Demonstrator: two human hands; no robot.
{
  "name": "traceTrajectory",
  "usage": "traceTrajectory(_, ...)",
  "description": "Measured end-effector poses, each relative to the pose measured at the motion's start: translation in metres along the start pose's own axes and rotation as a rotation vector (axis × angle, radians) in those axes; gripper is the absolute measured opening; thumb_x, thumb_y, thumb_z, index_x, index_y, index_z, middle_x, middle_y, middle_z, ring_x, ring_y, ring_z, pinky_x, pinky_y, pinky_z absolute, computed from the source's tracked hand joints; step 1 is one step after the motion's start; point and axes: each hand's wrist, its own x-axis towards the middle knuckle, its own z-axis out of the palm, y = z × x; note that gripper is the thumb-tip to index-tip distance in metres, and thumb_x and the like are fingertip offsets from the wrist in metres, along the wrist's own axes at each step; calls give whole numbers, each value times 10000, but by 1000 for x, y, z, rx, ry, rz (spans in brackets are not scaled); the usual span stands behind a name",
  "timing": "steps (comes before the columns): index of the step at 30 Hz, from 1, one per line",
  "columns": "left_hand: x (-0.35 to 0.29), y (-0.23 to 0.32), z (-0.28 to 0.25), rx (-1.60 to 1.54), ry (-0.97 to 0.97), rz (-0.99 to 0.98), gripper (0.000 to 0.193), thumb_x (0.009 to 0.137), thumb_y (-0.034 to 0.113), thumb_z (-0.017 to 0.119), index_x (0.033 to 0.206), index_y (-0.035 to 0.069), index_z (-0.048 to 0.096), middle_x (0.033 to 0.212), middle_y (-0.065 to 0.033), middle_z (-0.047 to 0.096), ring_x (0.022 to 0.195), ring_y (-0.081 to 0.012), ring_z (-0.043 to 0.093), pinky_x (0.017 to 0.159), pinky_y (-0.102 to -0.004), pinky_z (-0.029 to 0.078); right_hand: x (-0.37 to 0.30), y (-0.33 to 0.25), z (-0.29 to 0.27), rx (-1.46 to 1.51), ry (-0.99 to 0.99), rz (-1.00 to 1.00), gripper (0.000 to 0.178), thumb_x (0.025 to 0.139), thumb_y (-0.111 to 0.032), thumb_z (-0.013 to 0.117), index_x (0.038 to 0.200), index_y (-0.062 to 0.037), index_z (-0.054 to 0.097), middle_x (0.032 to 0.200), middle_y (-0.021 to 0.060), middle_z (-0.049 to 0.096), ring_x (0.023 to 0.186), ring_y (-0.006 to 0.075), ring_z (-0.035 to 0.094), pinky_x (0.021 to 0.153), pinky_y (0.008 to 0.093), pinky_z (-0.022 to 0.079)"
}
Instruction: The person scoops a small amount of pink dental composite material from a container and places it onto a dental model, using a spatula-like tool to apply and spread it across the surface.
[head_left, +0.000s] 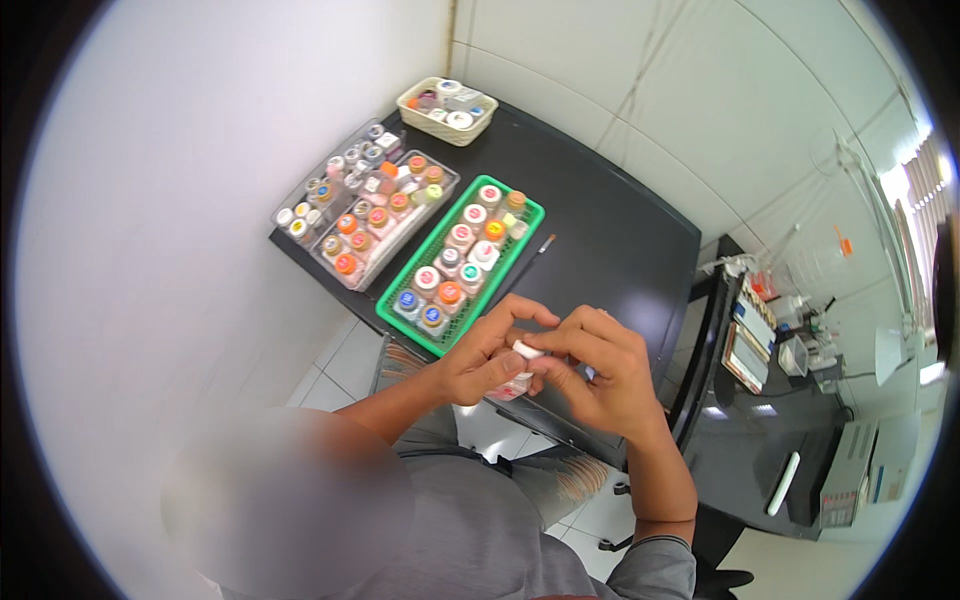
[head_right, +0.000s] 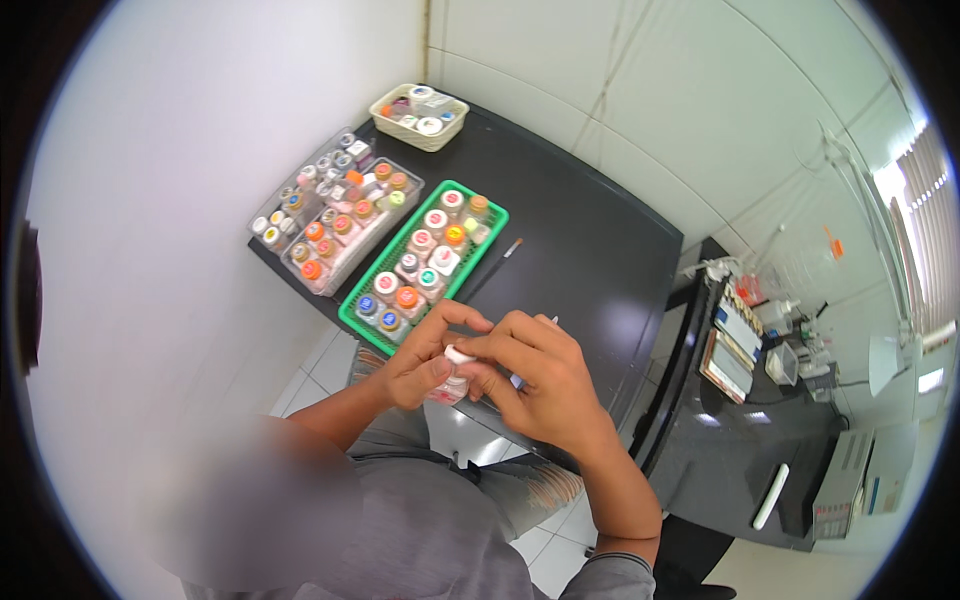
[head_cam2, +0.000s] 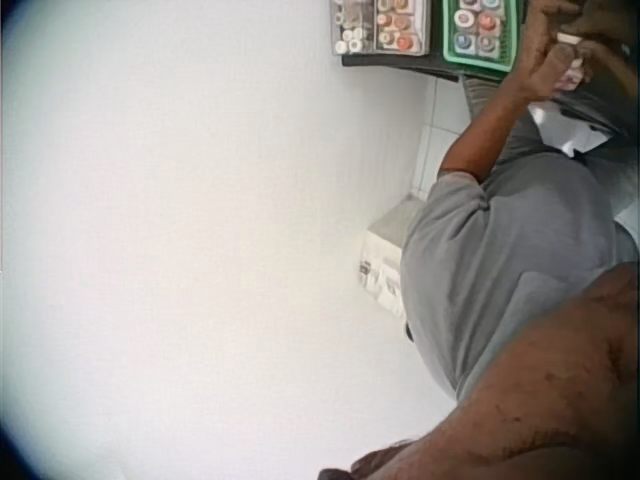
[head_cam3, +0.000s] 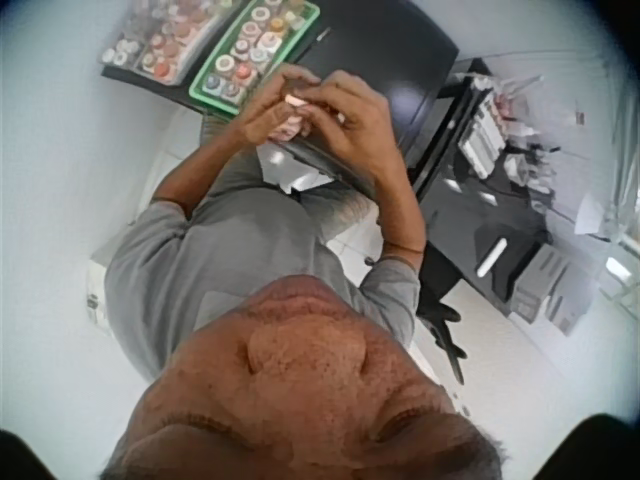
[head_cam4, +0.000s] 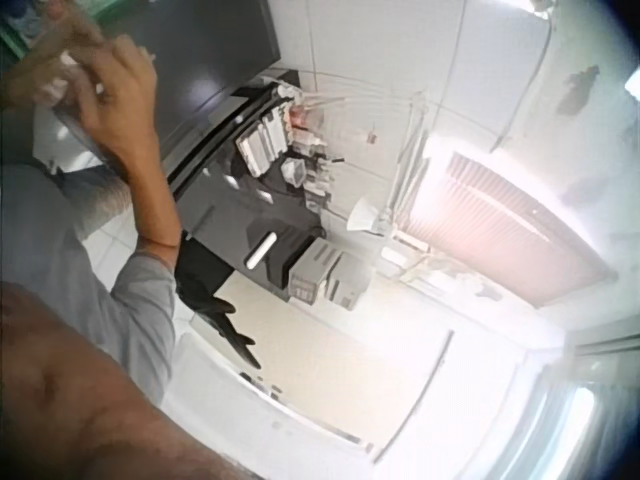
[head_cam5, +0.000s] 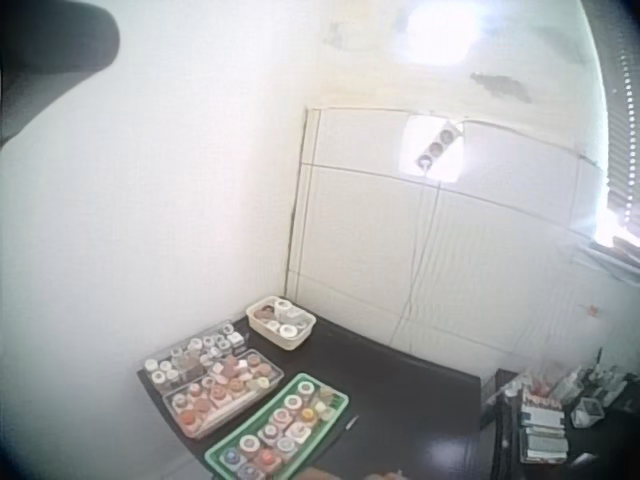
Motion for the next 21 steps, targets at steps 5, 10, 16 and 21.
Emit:
traceTrajectory(5, 50, -38, 15, 348, -139, 103, 1143, 927, 375, 1041, 1712, 45, 278, 1341, -171, 719, 1195, -242, 758, 996, -401, 635, -29, 25, -34, -190, 116, 65, 70, 1002, -106, 853, 1068, -83, 865, 864, 57, 690, 725, 257, 639, 688, 403, 452)
traceTrajectory(10, 103, -78, 29, 674, -45, -92, 808, 863, 284, 1069, 1470, 40, 595, 1253, -171, 774, 1143, -296, 785, 1002, -428, 606, -62, 75, -70, -257, 162, 269, 91, 1059, -130, 814, 1041, -46, 844, 841, 97, 701, 749, 302, 701, 708, 409, 539)
traceTrajectory(16, 148, -147, 36, 688, -44, -135, 615, 886, 263, 1045, 1339, 24, 706, 1157, -106, 796, 1076, -264, 788, 968, -418, 622, -107, 150, -91, -202, 260, 480, 342, 1076, -46, 752, 1418, -34, 737, 1120, 157, 705, 932, 272, 724, 837, 392, 607)
traceTrajectory(21, 174, -176, 35, 628, -1, -130, 653, 901, 191, 1031, 1430, 12, 694, 1260, -104, 763, 1124, -244, 779, 984, -399, 637, -125, 163, -110, -295, 384, 305, 560, 979, 187, 533, 1501, 8, 628, 1385, 220, 571, 1142, 308, 663, 916, 378, 597)
